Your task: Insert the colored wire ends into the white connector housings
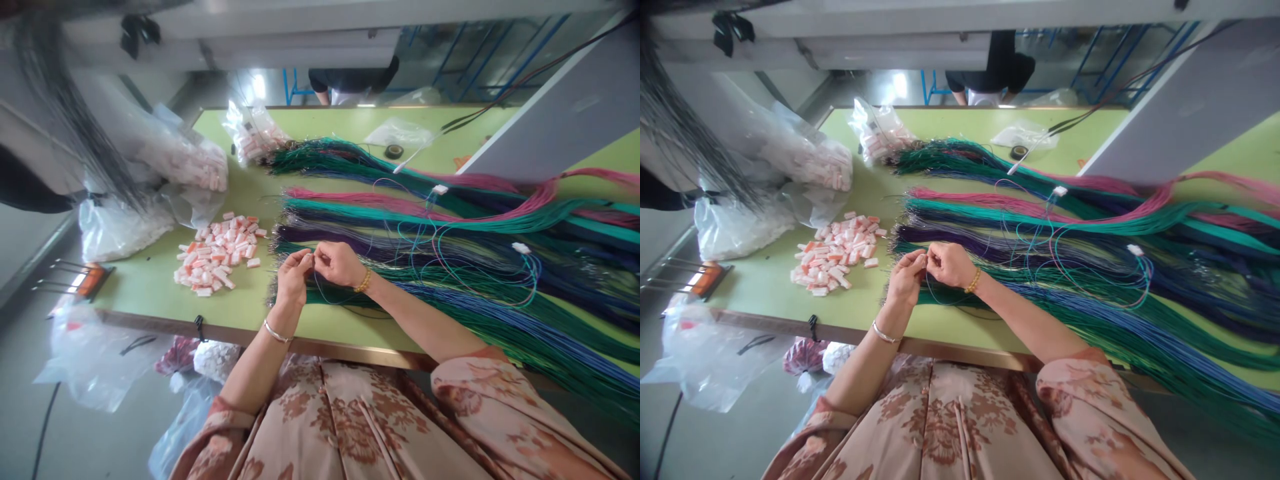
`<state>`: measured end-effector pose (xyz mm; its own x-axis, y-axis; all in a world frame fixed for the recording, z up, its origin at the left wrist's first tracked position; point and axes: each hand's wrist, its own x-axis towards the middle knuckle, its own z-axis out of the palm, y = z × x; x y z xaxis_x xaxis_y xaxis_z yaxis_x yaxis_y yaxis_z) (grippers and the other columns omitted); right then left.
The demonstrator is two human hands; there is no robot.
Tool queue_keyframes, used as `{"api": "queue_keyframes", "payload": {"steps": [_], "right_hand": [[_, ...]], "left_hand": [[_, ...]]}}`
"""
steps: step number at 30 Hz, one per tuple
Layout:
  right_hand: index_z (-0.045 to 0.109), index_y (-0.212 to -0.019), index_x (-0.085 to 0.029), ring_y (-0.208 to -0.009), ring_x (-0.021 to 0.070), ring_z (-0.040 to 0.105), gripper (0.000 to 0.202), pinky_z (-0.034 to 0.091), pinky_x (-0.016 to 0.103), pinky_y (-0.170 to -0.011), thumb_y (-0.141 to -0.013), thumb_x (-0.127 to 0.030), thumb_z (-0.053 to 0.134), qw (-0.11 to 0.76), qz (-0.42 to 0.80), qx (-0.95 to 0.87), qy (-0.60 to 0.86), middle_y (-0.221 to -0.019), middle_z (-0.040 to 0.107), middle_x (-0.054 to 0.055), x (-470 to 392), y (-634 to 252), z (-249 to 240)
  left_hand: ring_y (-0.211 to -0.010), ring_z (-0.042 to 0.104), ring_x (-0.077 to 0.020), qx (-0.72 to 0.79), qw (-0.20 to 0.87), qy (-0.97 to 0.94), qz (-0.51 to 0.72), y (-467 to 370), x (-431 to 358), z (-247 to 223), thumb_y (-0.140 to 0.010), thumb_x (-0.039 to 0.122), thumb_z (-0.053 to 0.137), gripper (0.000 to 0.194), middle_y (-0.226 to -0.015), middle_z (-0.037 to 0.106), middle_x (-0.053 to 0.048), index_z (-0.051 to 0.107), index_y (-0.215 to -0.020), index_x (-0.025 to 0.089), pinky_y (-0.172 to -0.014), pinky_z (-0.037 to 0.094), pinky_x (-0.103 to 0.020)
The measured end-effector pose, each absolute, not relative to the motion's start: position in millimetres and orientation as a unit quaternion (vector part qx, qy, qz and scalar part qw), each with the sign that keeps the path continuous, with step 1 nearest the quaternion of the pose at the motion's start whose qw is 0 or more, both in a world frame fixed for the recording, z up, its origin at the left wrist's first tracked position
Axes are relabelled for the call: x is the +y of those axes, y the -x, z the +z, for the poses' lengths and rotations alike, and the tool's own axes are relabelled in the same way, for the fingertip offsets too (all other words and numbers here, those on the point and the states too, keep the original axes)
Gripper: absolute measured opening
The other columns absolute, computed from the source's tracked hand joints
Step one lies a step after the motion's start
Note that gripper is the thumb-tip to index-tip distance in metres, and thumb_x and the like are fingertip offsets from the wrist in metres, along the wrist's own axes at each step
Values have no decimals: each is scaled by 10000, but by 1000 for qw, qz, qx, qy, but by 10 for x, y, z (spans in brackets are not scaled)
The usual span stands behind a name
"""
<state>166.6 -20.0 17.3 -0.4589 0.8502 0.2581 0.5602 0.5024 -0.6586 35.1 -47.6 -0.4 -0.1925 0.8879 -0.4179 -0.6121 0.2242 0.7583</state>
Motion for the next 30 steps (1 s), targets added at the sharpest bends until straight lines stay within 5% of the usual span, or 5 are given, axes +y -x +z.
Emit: {"api": "queue_keyframes", "payload": {"steps": [7,13,19,26,30], "right_hand": [[673,-840,-154,-678,134,579,192,432,235,-657,-848,-289,536,357,274,-771,450,-794,695,44,562,-1870,351],[733,-832,-156,-769,165,636,137,434,238,-677,-735,-187,642,223,183,-748,598,-820,729,51,1493,-1859,120],[734,-889,-156,-835,170,647,168,446,232,-729,-792,-211,608,131,172,-776,592,-898,736,65,1644,-1761,25],[658,-1056,-122,-881,228,637,278,459,290,-770,-803,-159,551,59,95,-799,591,-1030,703,164,1636,-1820,182],[700,-924,-172,-876,224,644,190,465,286,-756,-783,-255,603,30,122,-780,613,-987,719,107,1684,-1939,444]], "left_hand": [[-647,601,-76,452,636,-142,609,-288,-408,17,-561,194,851,299,-735,697,-19,700,-812,134,-658,456,-214],[-644,603,-75,459,642,-132,600,-284,-408,-15,-576,191,845,290,-741,698,-26,697,-816,123,-675,459,-223],[-652,605,-84,458,643,-126,600,-279,-416,-17,-587,188,838,277,-739,694,-32,698,-816,121,-689,452,-239],[-634,581,-75,443,648,-133,605,-274,-428,-45,-603,203,832,279,-755,690,-34,696,-832,118,-688,444,-242],[-630,573,-75,439,653,-136,602,-266,-432,-57,-608,204,829,278,-760,689,-35,696,-837,119,-692,444,-247]]}}
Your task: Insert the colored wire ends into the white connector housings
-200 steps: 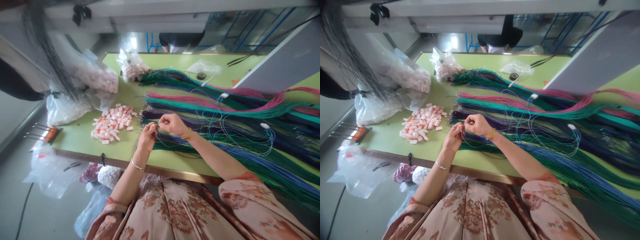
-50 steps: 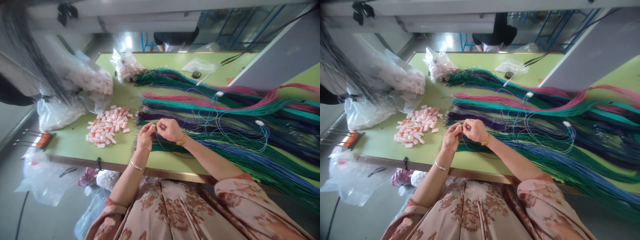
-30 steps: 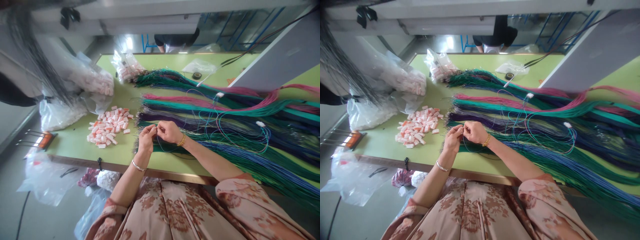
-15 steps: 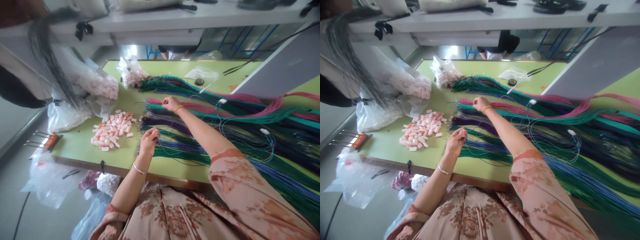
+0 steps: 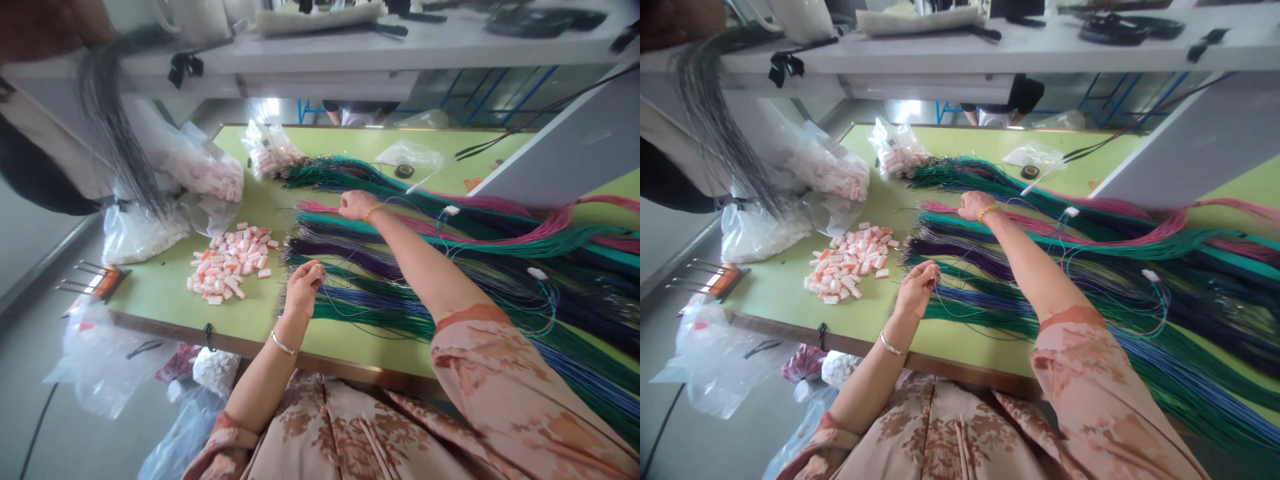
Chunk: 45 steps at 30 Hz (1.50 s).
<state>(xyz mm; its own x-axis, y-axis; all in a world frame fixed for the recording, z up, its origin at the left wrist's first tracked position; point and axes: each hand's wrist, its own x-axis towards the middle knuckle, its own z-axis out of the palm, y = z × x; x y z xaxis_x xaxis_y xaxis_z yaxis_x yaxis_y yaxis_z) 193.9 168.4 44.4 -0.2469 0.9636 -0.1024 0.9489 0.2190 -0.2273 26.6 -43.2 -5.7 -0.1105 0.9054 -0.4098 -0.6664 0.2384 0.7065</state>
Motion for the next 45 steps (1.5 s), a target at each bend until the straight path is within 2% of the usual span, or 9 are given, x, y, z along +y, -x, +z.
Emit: {"api": "queue_keyframes", "payload": {"steps": [3,9,13,16,20,24,30,38,45], "right_hand": [[715,-864,-162,-842,195,646,168,462,256,-730,-772,-271,627,38,144,-778,610,-919,724,82,1717,-2040,668],[700,-910,-131,-714,146,628,188,468,241,-689,-788,-233,599,129,178,-749,625,-841,709,57,1712,-2037,870],[667,-984,-134,-712,139,623,257,479,237,-689,-730,-165,639,154,222,-777,569,-887,704,50,1657,-1736,845],[628,-994,-139,-689,136,619,299,482,229,-656,-697,-120,656,193,278,-797,501,-810,690,29,1573,-1424,836],[577,-852,-159,-557,106,583,163,452,201,-537,-712,-114,648,244,408,-768,429,-647,618,-20,1389,-1121,838],[558,-744,-160,-526,87,532,79,413,192,-503,-735,-186,632,261,477,-741,393,-597,576,-30,1118,-1109,804],[617,-712,-139,-586,84,486,164,406,213,-584,-707,-302,624,307,461,-755,352,-636,591,-16,600,-1388,711],[638,-686,-141,-496,66,358,147,290,204,-485,-685,-282,598,319,426,-731,427,-538,497,-41,118,-1658,542],[623,-681,-156,-499,66,332,117,275,205,-492,-691,-267,585,341,358,-746,446,-536,475,-51,-7,-1738,362]], "left_hand": [[-642,580,-80,443,653,-131,600,-261,-438,-41,-599,208,835,287,-759,689,-38,697,-833,116,-689,441,-246],[-634,572,-77,442,659,-132,594,-265,-456,6,-588,217,840,308,-750,680,-33,696,-838,109,-672,439,-240],[-619,564,-73,435,663,-132,594,-270,-464,17,-585,210,841,308,-744,678,-29,692,-835,110,-666,442,-238],[-609,559,-70,439,661,-133,594,-269,-468,17,-585,213,840,298,-748,681,-28,693,-825,116,-655,442,-233],[-620,560,-69,436,662,-133,595,-259,-469,16,-582,216,844,292,-750,681,-25,691,-812,123,-657,443,-225],[-620,556,-69,428,664,-129,600,-259,-469,15,-606,213,833,282,-748,674,-22,687,-829,125,-658,439,-227],[-617,545,-65,411,658,-122,619,-283,-453,0,-651,194,810,236,-754,667,-24,678,-835,128,-683,440,-238],[-644,565,-63,387,670,-116,623,-283,-427,-4,-646,183,811,245,-730,654,4,685,-853,147,-674,444,-204],[-667,593,-71,396,681,-110,606,-290,-427,21,-645,165,810,264,-754,672,5,661,-862,158,-680,454,-198]]}}
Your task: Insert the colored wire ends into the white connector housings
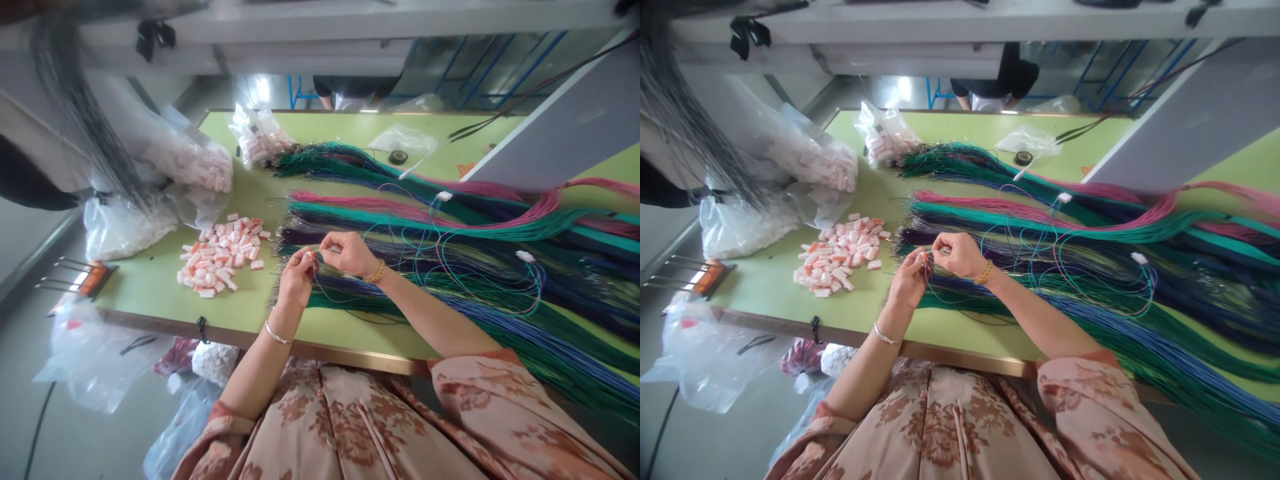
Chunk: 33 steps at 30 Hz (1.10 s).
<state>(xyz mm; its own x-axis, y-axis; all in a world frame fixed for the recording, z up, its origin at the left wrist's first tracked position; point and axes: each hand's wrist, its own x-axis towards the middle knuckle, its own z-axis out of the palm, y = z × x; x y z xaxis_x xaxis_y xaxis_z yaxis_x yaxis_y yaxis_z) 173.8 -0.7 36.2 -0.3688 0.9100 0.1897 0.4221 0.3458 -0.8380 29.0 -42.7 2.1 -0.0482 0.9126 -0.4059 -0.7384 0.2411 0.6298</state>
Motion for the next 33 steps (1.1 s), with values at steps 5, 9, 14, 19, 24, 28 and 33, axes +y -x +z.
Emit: {"api": "queue_keyframes", "payload": {"steps": [5,9,14,19,24,28,33], "right_hand": [[613,-678,-168,-476,66,300,117,256,209,-479,-703,-278,584,347,330,-757,445,-504,427,-63,-36,-1746,310],[619,-689,-172,-485,72,338,98,274,209,-493,-707,-260,581,342,297,-774,443,-523,466,-53,-42,-1753,299],[621,-701,-182,-508,86,402,73,309,216,-534,-717,-233,571,328,232,-806,435,-575,551,-27,-54,-1762,292],[620,-720,-194,-557,109,476,81,344,228,-583,-746,-221,547,305,188,-836,416,-670,635,12,-66,-1764,298],[626,-739,-201,-597,125,516,96,359,236,-611,-773,-230,541,278,172,-850,413,-712,660,25,-55,-1759,288],[625,-741,-201,-600,126,527,114,369,239,-616,-795,-238,532,285,182,-849,407,-720,666,26,-58,-1737,244],[599,-718,-194,-635,137,559,144,389,243,-634,-823,-232,508,291,201,-845,401,-730,672,43,-77,-1728,217]], "left_hand": [[-660,596,-65,402,681,-117,601,-287,-423,17,-664,164,802,262,-761,670,8,652,-879,159,-683,456,-194],[-652,589,-64,408,678,-123,600,-290,-419,7,-671,166,799,254,-760,665,9,653,-879,162,-680,450,-197],[-648,579,-65,414,671,-121,604,-293,-416,-6,-661,156,797,244,-751,665,3,665,-866,156,-684,441,-204],[-675,592,-77,420,667,-117,604,-286,-408,-12,-638,150,802,246,-748,672,-2,675,-848,156,-686,447,-205],[-649,583,-74,432,661,-128,600,-277,-401,-45,-626,171,811,262,-733,663,4,677,-851,158,-688,453,-220],[-637,578,-67,433,661,-142,596,-295,-421,-73,-611,187,822,276,-724,656,13,686,-849,159,-678,452,-221],[-619,572,-68,450,639,-151,605,-324,-444,-52,-591,201,835,267,-695,656,12,702,-816,152,-650,447,-219]]}}
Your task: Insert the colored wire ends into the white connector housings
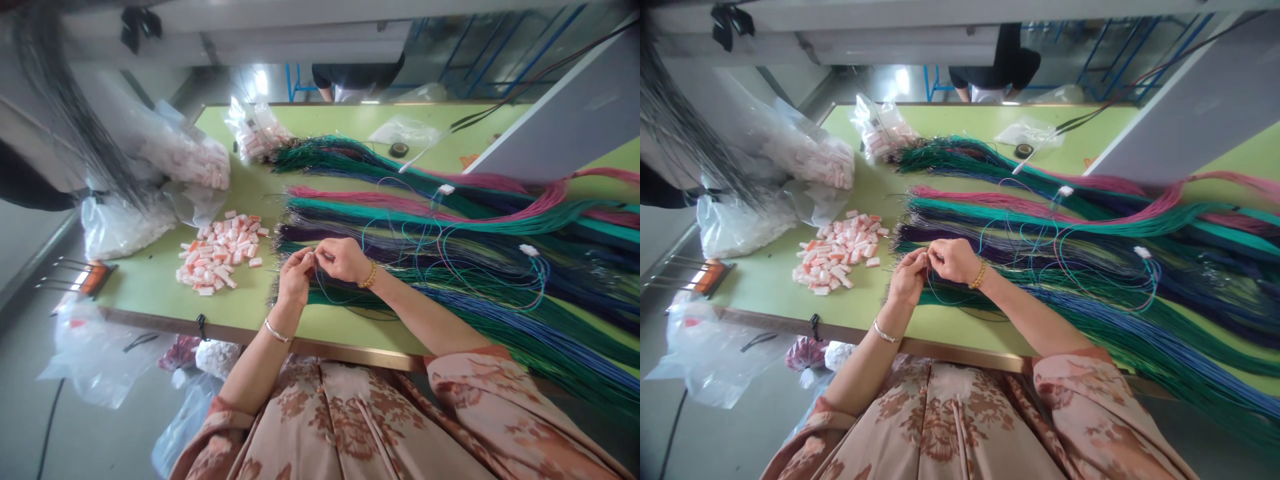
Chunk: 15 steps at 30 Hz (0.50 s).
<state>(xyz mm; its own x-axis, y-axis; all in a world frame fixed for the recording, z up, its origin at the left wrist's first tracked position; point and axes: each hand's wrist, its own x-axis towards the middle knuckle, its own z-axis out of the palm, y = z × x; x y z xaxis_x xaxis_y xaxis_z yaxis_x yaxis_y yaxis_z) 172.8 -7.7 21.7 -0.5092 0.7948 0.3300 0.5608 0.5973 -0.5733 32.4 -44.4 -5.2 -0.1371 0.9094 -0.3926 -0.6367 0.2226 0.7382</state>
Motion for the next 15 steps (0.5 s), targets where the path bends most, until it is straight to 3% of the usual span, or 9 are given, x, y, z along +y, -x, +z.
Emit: {"api": "queue_keyframes", "payload": {"steps": [15], "right_hand": [[582,-776,-182,-654,157,572,111,358,262,-622,-828,-200,485,251,161,-849,437,-764,684,69,-111,-1613,175]], "left_hand": [[-608,566,-72,479,592,-155,629,-350,-428,26,-518,205,862,286,-668,670,8,711,-753,145,-626,430,-216]]}}
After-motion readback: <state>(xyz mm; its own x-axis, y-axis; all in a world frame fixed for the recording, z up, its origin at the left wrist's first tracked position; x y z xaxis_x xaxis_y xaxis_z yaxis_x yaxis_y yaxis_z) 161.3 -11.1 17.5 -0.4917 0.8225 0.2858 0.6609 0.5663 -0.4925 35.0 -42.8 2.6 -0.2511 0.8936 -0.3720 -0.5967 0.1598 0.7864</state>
